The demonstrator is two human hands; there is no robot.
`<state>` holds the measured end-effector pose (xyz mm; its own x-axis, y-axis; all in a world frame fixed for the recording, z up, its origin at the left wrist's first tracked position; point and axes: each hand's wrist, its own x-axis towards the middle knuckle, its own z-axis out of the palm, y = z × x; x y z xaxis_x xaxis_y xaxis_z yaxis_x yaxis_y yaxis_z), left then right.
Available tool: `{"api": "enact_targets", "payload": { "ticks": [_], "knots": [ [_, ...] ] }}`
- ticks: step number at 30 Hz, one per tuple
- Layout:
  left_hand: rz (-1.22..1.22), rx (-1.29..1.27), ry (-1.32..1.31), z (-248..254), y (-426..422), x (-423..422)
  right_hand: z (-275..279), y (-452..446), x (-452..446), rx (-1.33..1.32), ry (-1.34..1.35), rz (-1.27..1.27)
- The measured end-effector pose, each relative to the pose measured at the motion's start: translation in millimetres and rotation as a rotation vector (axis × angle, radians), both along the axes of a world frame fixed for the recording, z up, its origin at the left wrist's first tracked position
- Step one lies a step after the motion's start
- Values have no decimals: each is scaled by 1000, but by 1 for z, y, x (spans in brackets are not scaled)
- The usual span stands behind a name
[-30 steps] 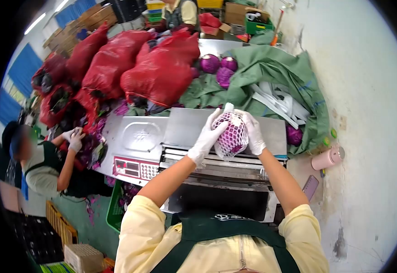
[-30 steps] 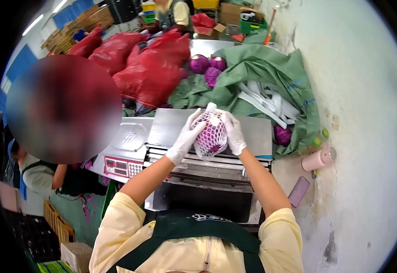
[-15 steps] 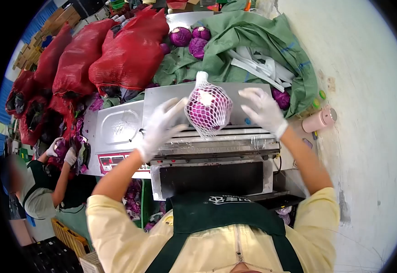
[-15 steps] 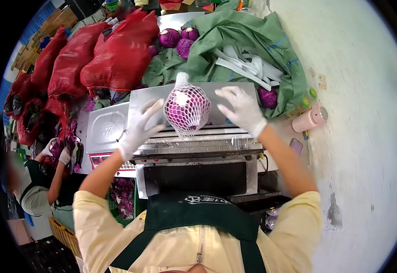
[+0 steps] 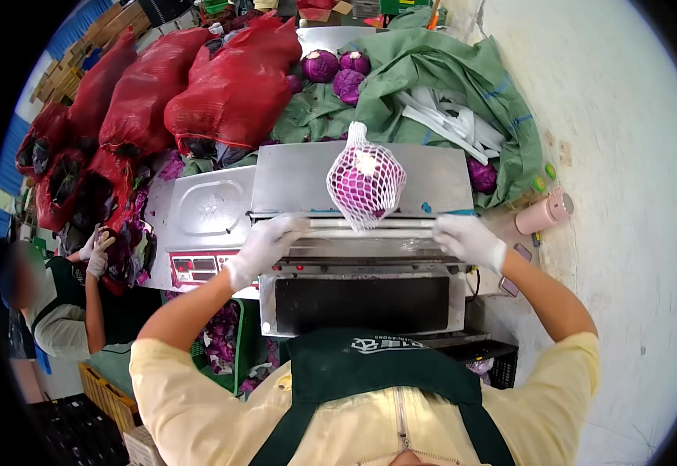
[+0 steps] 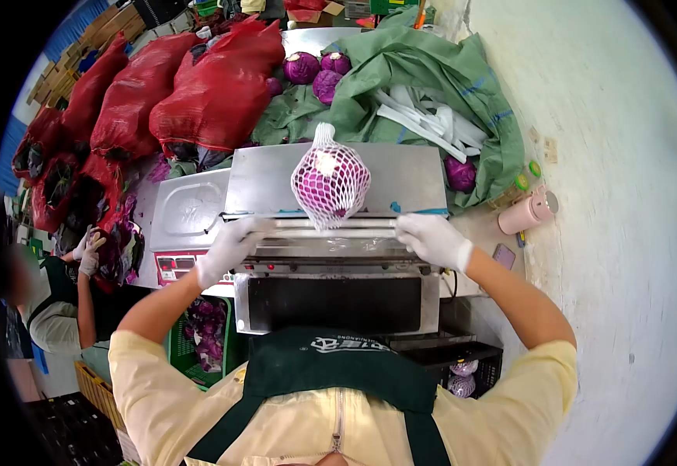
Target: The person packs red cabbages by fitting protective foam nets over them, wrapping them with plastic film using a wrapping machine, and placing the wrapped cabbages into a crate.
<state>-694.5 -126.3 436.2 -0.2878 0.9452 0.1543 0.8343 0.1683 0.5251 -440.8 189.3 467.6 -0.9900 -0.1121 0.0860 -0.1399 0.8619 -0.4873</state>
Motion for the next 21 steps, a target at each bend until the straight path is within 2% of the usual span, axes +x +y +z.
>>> {"api": "enact_targets", "payload": {
  "ticks": [1,3,5,7,8,9,10,11,12,13,14,15,16,17,19,21],
  "knots": [
    [275,-77,-561,12,-7,6,17,3,1,-147,-114,-75],
    [265,329,-876,27,-12,8,54,5,0,-516,-152,-227],
    [216,590,-793,51,3,-7,89,11,-25,-760,77,-364],
    [144,636,-407,69,32,-31,91,27,-63,-674,407,-459],
    [78,549,-349,74,47,-36,65,48,-83,-513,474,-434],
    [-39,473,-303,70,65,-41,47,64,-97,-124,458,-346],
    [-82,330,-40,55,79,-43,20,78,-114,160,498,-121],
    [-120,185,225,35,93,-47,3,73,-123,334,298,-52],
    [-162,162,92,12,104,-47,-11,59,-130,506,93,15],
    [-203,137,-44,-3,113,-44,-21,45,-137,352,-41,29],
    [-199,141,-37,-1,120,-44,-46,38,-130,-61,130,30],
    [-128,210,-221,1,127,-43,-60,39,-135,-245,242,71],
    [-58,273,-409,3,130,-41,-45,31,-133,-426,82,-31],
    [21,163,-619,5,131,-38,-26,24,-126,-607,-82,-136],
    [60,88,-1012,21,121,-18,-8,17,-102,-649,-292,-63],
    [95,-72,-1512,17,100,6,15,-3,-66,-721,-341,80]
  ]
}}
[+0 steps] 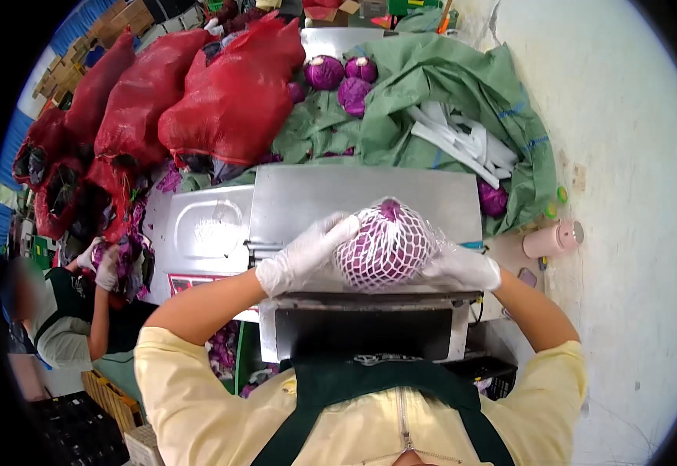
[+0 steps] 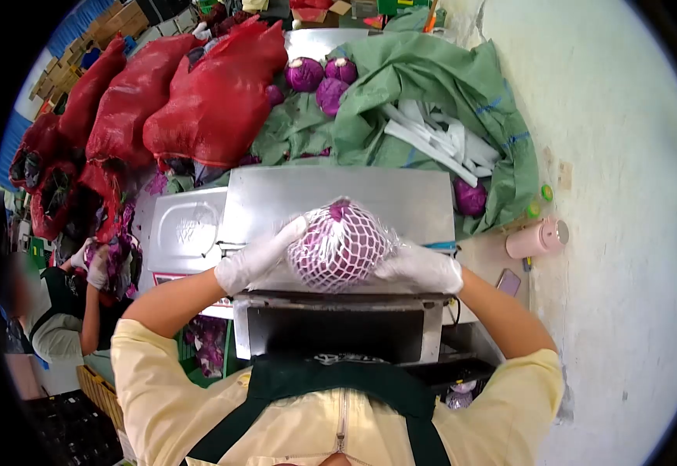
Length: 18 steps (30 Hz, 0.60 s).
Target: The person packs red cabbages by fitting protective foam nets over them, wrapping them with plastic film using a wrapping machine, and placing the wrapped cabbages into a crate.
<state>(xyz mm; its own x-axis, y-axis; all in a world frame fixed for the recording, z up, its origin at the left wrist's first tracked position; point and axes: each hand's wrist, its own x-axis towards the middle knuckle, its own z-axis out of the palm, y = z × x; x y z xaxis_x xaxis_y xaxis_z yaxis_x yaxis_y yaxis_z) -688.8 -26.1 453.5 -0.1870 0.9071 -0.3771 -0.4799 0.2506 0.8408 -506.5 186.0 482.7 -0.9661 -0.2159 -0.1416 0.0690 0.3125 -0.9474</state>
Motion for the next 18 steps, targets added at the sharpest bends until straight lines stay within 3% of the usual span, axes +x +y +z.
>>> {"api": "enact_targets", "payload": {
  "ticks": [1,2,5,8,10,11,14,16,18],
  "knots": [
    [-68,-11,-99,37,-14,22,-10,-9,26,-374,-410,-133],
    [-168,-254,-396,48,-28,36,2,-23,46,-662,-550,-136],
    [-256,-377,-607,16,-60,78,-17,-51,87,-846,-918,-80],
    [-238,-517,-644,-37,-78,107,-62,-72,119,-990,-1078,-143],
    [-222,-474,-631,-37,-83,114,-75,-81,123,-907,-1103,-255],
    [-160,-402,-652,-78,-93,122,-85,-79,133,-917,-1048,-265],
    [-161,-418,-123,-11,-118,132,-67,-84,151,-979,-954,-377],
    [42,-208,425,-13,-153,154,-67,-91,172,-1016,-802,-633],
    [241,-332,646,-30,-185,161,-55,-119,183,-586,-504,-878]
  ]
}}
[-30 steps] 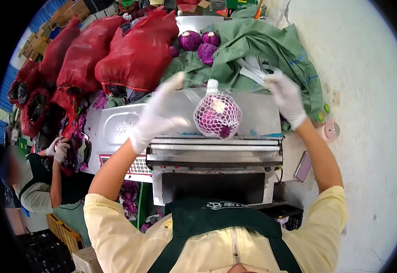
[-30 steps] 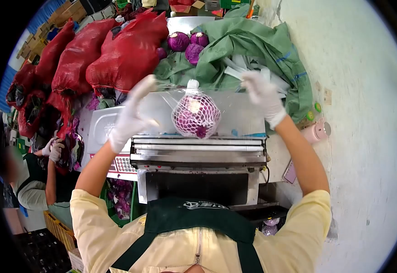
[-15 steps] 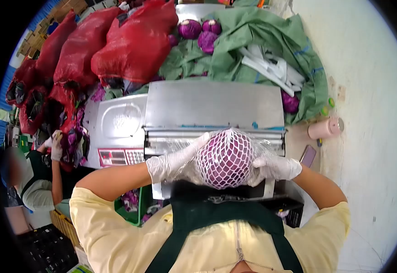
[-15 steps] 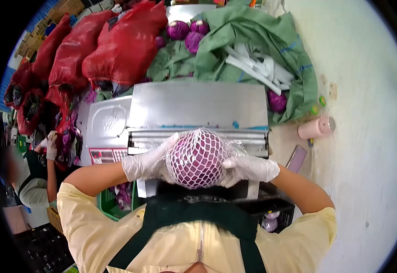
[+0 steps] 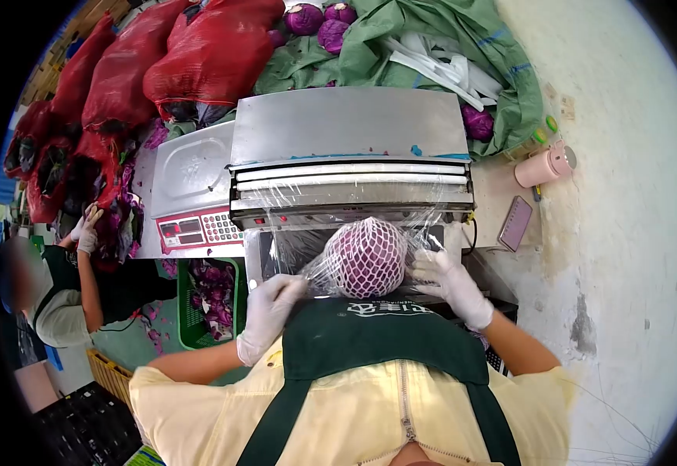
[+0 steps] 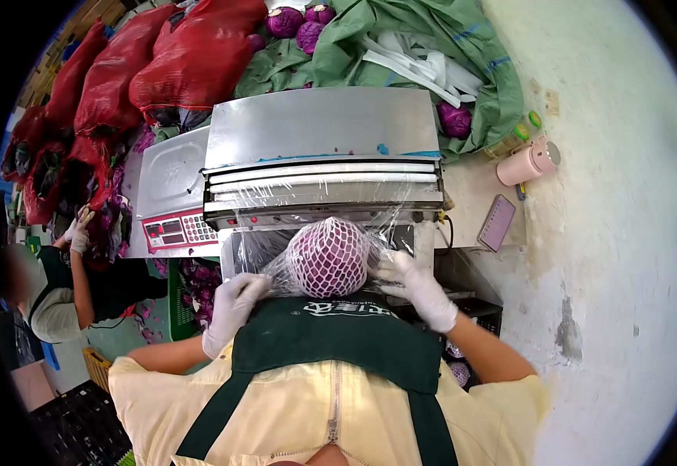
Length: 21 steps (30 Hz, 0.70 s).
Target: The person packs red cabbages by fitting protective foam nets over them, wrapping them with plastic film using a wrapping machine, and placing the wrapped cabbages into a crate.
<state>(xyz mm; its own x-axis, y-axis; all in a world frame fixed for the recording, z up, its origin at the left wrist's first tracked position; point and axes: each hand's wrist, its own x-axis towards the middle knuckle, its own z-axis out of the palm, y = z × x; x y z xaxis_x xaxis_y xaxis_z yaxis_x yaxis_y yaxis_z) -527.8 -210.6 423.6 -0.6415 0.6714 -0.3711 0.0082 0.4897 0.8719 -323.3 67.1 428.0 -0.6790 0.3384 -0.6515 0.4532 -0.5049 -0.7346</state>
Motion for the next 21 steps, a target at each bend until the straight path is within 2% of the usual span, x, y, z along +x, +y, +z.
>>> {"api": "enact_targets", "payload": {
  "ticks": [1,2,3,4,5,6,7,8,10,12,13,14,15,16,17,18,19,21],
  "knots": [
    [-2,2,2,-5,1,3,-13,-10,7,164,54,4],
    [129,158,15,-10,3,7,-40,-23,12,555,168,20],
    [261,312,27,-12,6,13,-40,-31,9,645,172,-5],
    [333,339,8,-11,18,15,-40,-37,4,735,175,-29],
    [488,434,-112,-9,28,12,-49,-39,-1,461,239,-268],
    [645,527,-236,-7,35,10,-31,-36,-6,455,223,-374],
    [687,562,-392,0,32,4,-15,-29,-5,379,146,-411],
    [673,496,-586,14,22,5,-8,-22,2,297,65,-452],
    [821,262,-687,3,5,14,-28,-7,32,62,38,-520],
    [936,20,-658,-12,6,38,-47,-11,65,-3,-42,-496],
    [655,-84,-730,-60,-36,32,-69,-14,82,-67,-87,-444],
    [647,-186,-721,-65,-23,41,-100,-17,101,-138,-159,-302],
    [493,-272,-726,-103,-24,44,-130,-30,103,583,-75,24],
    [331,-150,-627,-135,-19,53,-156,-44,95,1297,28,374],
    [-42,-205,-394,-169,-6,57,-177,-53,80,975,74,394],
    [-352,-214,-105,-202,7,60,-188,-67,70,772,106,291],
    [-544,-229,-234,-285,21,71,-199,-81,59,576,133,174],
    [-528,-287,-398,-232,43,80,-195,-89,53,584,145,176]
  ]
}}
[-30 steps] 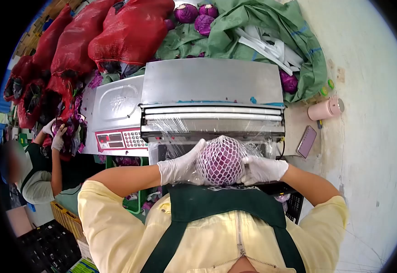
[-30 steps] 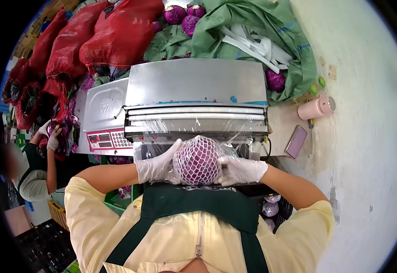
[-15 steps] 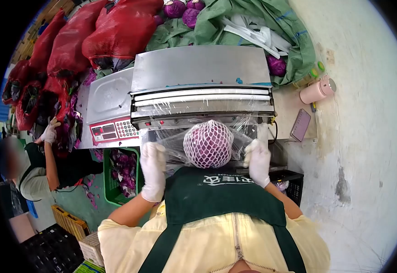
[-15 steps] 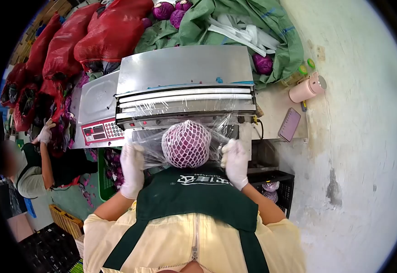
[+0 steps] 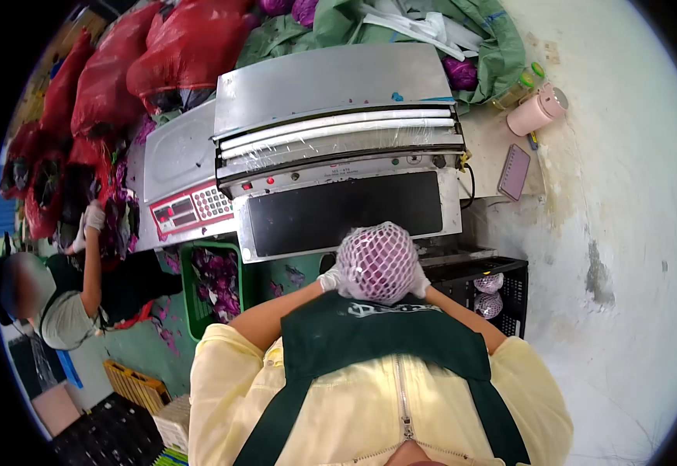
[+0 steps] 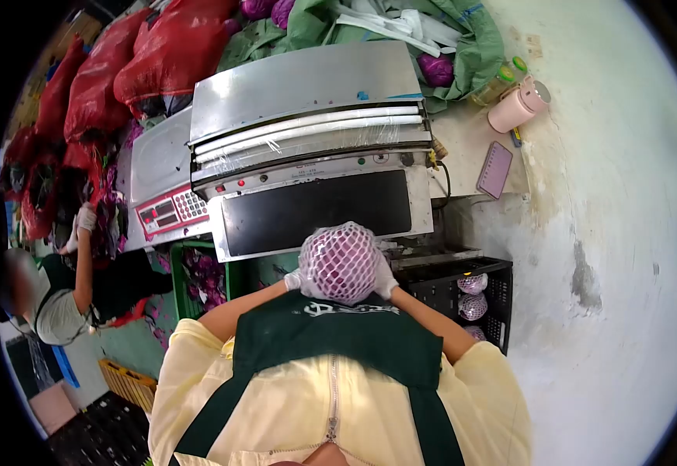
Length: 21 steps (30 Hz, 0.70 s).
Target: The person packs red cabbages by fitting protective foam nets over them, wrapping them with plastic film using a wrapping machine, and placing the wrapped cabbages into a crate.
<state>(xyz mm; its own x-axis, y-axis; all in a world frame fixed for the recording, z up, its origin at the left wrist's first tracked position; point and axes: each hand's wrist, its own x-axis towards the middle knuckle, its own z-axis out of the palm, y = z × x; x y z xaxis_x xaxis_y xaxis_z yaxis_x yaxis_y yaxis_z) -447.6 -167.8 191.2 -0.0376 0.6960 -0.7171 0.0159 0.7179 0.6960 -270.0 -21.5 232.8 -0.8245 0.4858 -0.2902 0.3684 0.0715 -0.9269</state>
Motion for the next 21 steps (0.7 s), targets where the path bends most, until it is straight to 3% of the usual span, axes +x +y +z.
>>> {"api": "enact_targets", "payload": {
  "ticks": [2,4,5,6,8,10,12,13,15,16,17,18,19,21],
  "knots": [
    [126,-32,-204,26,3,-3,18,2,0,-39,31,2],
    [257,-44,-416,57,-3,-13,33,-2,-6,-627,219,-217],
    [308,-45,-513,74,-5,-20,82,-10,-29,-598,140,-319],
    [342,-40,-598,92,-7,-26,113,-16,-47,-922,453,-235],
    [380,-29,-748,126,-11,-37,153,-23,-68,-396,419,102],
    [394,-18,-879,161,-17,-47,200,-45,-88,-775,628,343],
    [404,0,-1002,194,-22,-56,171,-79,-101,-1205,774,242],
    [407,7,-1056,208,-26,-58,140,-85,-107,-1300,732,231],
    [390,21,-1139,229,-35,-58,164,-92,-90,-1357,712,-141],
    [375,28,-1135,237,-38,-57,182,-84,-66,-369,667,-151],
    [356,38,-1078,242,-41,-51,178,-84,-54,-748,547,-451],
    [368,76,-834,246,-47,-40,180,-85,-38,-652,479,-550],
    [388,4,-933,243,-43,-37,183,-85,-20,-552,404,-641],
    [352,-12,-947,225,-31,-19,190,-82,19,-624,316,-486]
  ]
}}
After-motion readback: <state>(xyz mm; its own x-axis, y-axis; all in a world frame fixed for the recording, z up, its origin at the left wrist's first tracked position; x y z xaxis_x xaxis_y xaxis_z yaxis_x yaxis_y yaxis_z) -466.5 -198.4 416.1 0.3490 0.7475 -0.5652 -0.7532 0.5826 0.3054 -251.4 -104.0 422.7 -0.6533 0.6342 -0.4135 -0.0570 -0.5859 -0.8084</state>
